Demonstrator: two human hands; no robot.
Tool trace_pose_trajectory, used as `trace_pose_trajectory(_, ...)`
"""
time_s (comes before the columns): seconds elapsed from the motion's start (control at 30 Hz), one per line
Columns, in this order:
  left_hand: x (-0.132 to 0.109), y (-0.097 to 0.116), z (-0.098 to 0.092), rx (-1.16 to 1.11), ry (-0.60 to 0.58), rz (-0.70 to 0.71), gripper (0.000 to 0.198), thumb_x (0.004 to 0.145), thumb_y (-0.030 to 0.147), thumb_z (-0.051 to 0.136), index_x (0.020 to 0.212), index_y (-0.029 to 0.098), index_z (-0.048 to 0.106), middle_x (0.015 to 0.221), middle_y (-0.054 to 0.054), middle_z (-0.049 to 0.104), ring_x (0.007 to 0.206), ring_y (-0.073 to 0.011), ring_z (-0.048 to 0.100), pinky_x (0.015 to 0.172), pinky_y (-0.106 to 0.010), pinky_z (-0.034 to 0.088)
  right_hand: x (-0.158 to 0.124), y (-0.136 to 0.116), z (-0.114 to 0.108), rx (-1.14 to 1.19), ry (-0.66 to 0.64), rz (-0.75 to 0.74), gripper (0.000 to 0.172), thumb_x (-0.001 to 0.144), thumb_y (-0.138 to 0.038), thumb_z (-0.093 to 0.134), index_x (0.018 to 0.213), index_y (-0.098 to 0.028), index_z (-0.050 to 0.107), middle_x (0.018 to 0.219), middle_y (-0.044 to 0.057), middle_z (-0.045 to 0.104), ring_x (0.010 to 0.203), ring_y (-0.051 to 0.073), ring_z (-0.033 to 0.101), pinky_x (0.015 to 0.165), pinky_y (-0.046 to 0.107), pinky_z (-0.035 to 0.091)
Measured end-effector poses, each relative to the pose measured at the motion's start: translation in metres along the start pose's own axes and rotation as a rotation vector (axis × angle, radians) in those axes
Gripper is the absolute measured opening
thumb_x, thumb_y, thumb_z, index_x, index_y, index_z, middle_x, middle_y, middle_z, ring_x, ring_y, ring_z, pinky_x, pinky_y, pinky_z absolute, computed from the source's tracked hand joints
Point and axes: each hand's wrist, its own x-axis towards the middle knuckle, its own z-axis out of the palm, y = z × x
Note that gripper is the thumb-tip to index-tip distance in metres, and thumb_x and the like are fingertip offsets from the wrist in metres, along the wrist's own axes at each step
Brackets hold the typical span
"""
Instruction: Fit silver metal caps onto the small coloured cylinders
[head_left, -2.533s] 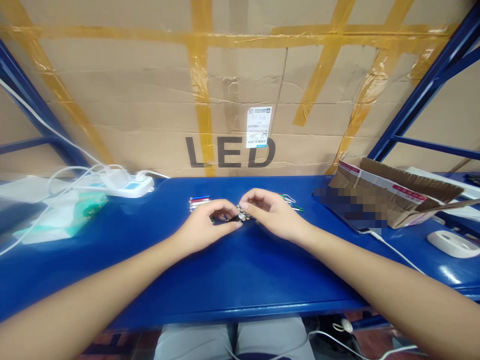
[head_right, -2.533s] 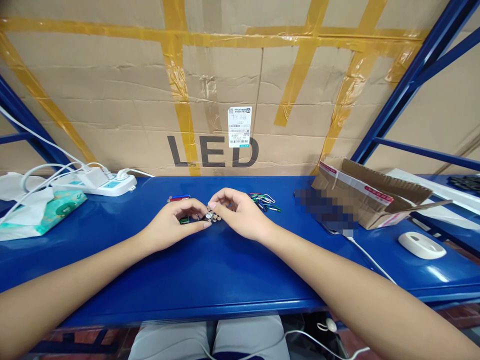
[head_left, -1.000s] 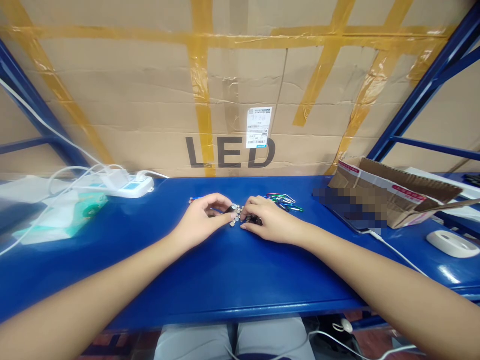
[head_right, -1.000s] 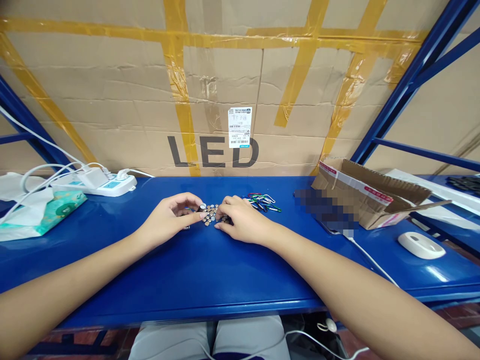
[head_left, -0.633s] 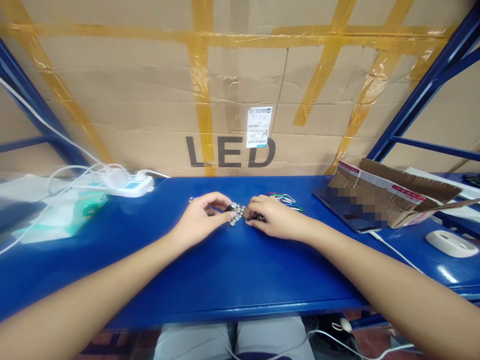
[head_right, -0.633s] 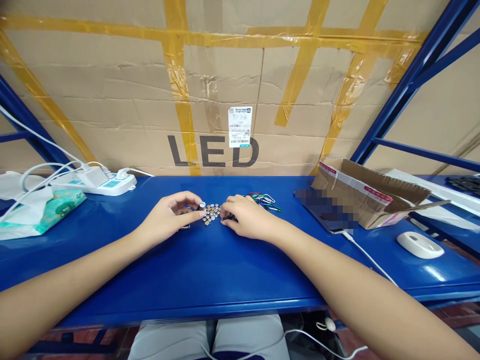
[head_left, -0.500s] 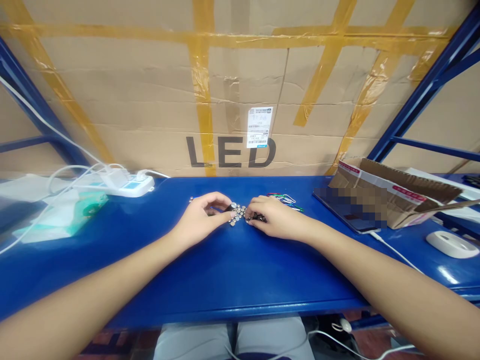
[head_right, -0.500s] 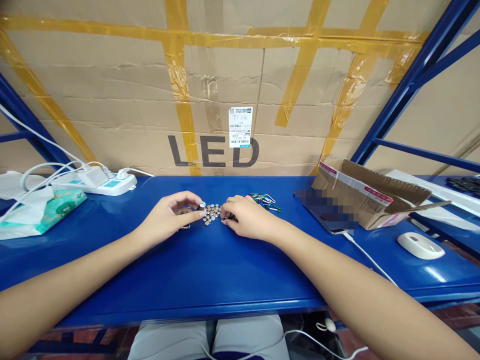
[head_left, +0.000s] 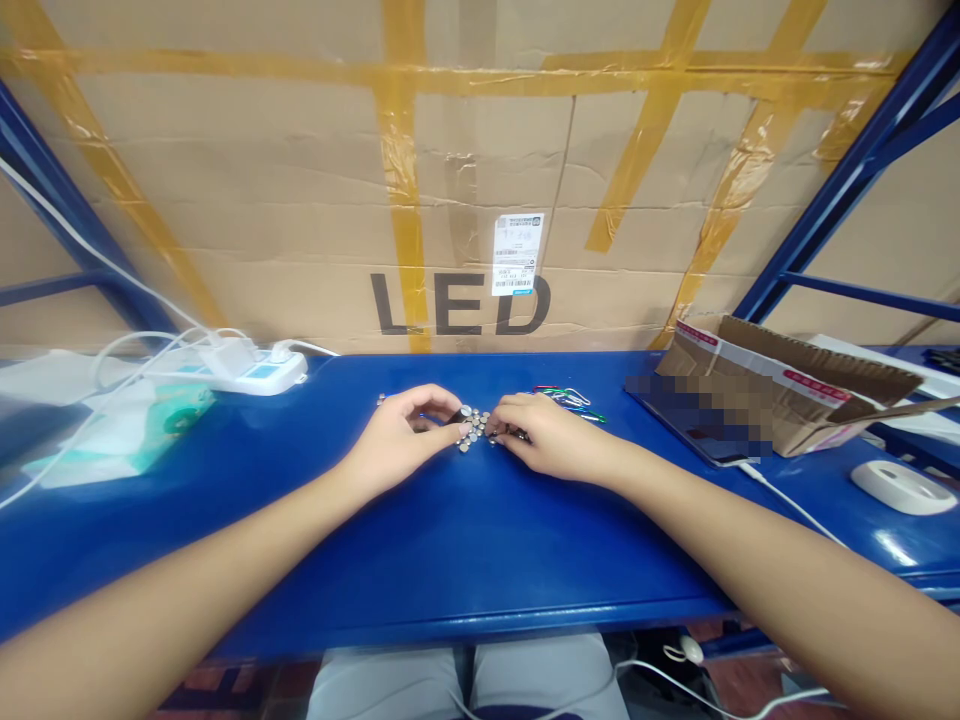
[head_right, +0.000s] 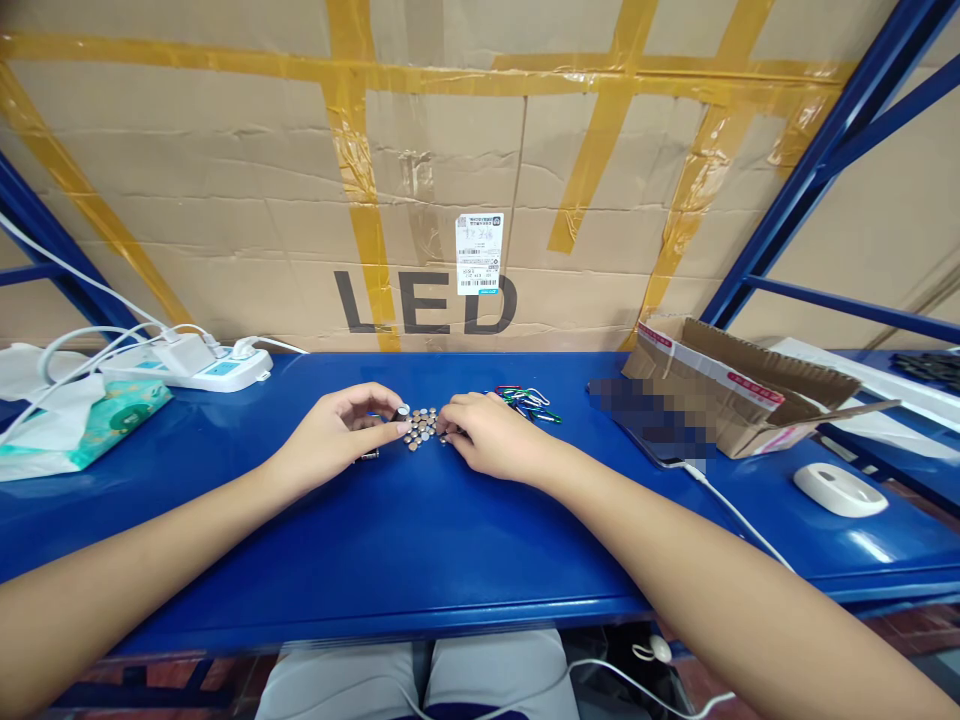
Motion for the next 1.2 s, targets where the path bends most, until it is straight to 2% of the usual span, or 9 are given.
trace_pose_trajectory(0.1,0.0,0.001,0.0,-0.001,-0.016,-0.002,0.027,0.071,0.038,0.081,0.087,0.019,0.069,0.088,-0.004,0.071,0.07,-0.0152,0.063,0.055,-0.024,0.048,0.001,-0.005,0.0,0.125,0.148,0.001,0.017,0.089,-0.007,0.055,0.093,-0.018,0.067,0.095,0.007,0.067,0.086,0.018,0.064,0.08,0.033,0.05)
trace_pose_trajectory(0.2,-0.001,0.001,0.001,-0.008,-0.031,-0.001,0.027,0.072,0.038,0.081,0.087,0.019,0.069,0.088,-0.003,0.071,0.072,-0.0152,0.064,0.059,-0.025,0.049,0.002,-0.011,-0.003,0.361,0.277,0.102,0.011,0.089,-0.012,0.057,0.089,-0.018,0.067,0.092,0.006,0.067,0.077,0.016,0.065,0.074,0.033,0.054)
trace_pose_trajectory(0.33,-0.001,-0.002,0.002,-0.039,-0.044,0.028,0.026,0.073,0.036,0.081,0.087,0.018,0.068,0.09,-0.004,0.072,0.08,-0.0173,0.066,0.066,-0.027,0.052,0.004,-0.016,-0.006,0.817,0.239,0.322,0.007,0.087,-0.023,0.065,0.089,-0.019,0.069,0.083,0.003,0.074,0.078,0.017,0.072,0.072,0.033,0.058)
trace_pose_trajectory(0.5,-0.001,-0.003,0.002,-0.054,-0.06,0.036,0.027,0.073,0.037,0.081,0.088,0.018,0.069,0.089,-0.004,0.073,0.081,-0.0178,0.067,0.069,-0.028,0.053,0.006,-0.016,-0.005,1.13,0.2,0.486,0.023,0.072,-0.034,0.083,0.086,-0.017,0.075,0.081,0.004,0.078,0.083,0.018,0.075,0.084,0.035,0.06)
trace_pose_trajectory(0.67,0.0,-0.005,0.001,-0.042,-0.072,0.036,0.025,0.074,0.035,0.08,0.088,0.018,0.069,0.088,-0.004,0.072,0.084,-0.0181,0.067,0.073,-0.029,0.053,0.007,-0.016,-0.004,1.143,0.24,0.532,0.031,0.066,-0.033,0.088,0.089,-0.017,0.074,0.08,0.005,0.077,0.079,0.017,0.074,0.078,0.032,0.059)
trace_pose_trajectory(0.8,0.0,-0.004,0.002,-0.038,-0.08,0.047,0.023,0.074,0.034,0.079,0.088,0.018,0.069,0.089,-0.004,0.071,0.089,-0.019,0.066,0.08,-0.031,0.053,0.005,-0.018,-0.006,1.161,0.267,0.438,0.032,0.068,-0.034,0.086,0.09,-0.018,0.069,0.077,0.001,0.074,0.075,0.015,0.071,0.074,0.031,0.057)
trace_pose_trajectory(0.93,-0.002,-0.003,0.002,-0.012,-0.095,0.045,0.024,0.076,0.034,0.078,0.09,0.018,0.069,0.092,-0.006,0.073,0.089,-0.0203,0.067,0.082,-0.034,0.053,0.004,-0.024,-0.009,1.046,0.265,0.332,0.033,0.069,-0.039,0.085,0.089,-0.019,0.069,0.081,0.002,0.071,0.07,0.014,0.063,0.062,0.028,0.051)
trace_pose_trajectory(1.07,-0.003,-0.003,0.003,-0.014,-0.119,0.053,0.024,0.076,0.034,0.078,0.091,0.017,0.069,0.093,-0.006,0.074,0.085,-0.0202,0.068,0.08,-0.034,0.053,0.003,-0.029,-0.009,0.992,0.266,0.209,0.029,0.072,-0.039,0.083,0.087,-0.019,0.069,0.087,0.002,0.068,0.076,0.014,0.06,0.071,0.031,0.051)
trace_pose_trajectory(1.2,-0.003,-0.003,0.005,-0.04,-0.133,0.073,0.025,0.075,0.033,0.079,0.09,0.016,0.069,0.091,-0.006,0.071,0.083,-0.0186,0.066,0.078,-0.032,0.053,0.002,-0.03,-0.006,0.881,0.289,0.154,0.022,0.077,-0.036,0.08,0.088,-0.02,0.07,0.09,0.003,0.065,0.079,0.015,0.058,0.076,0.033,0.049)
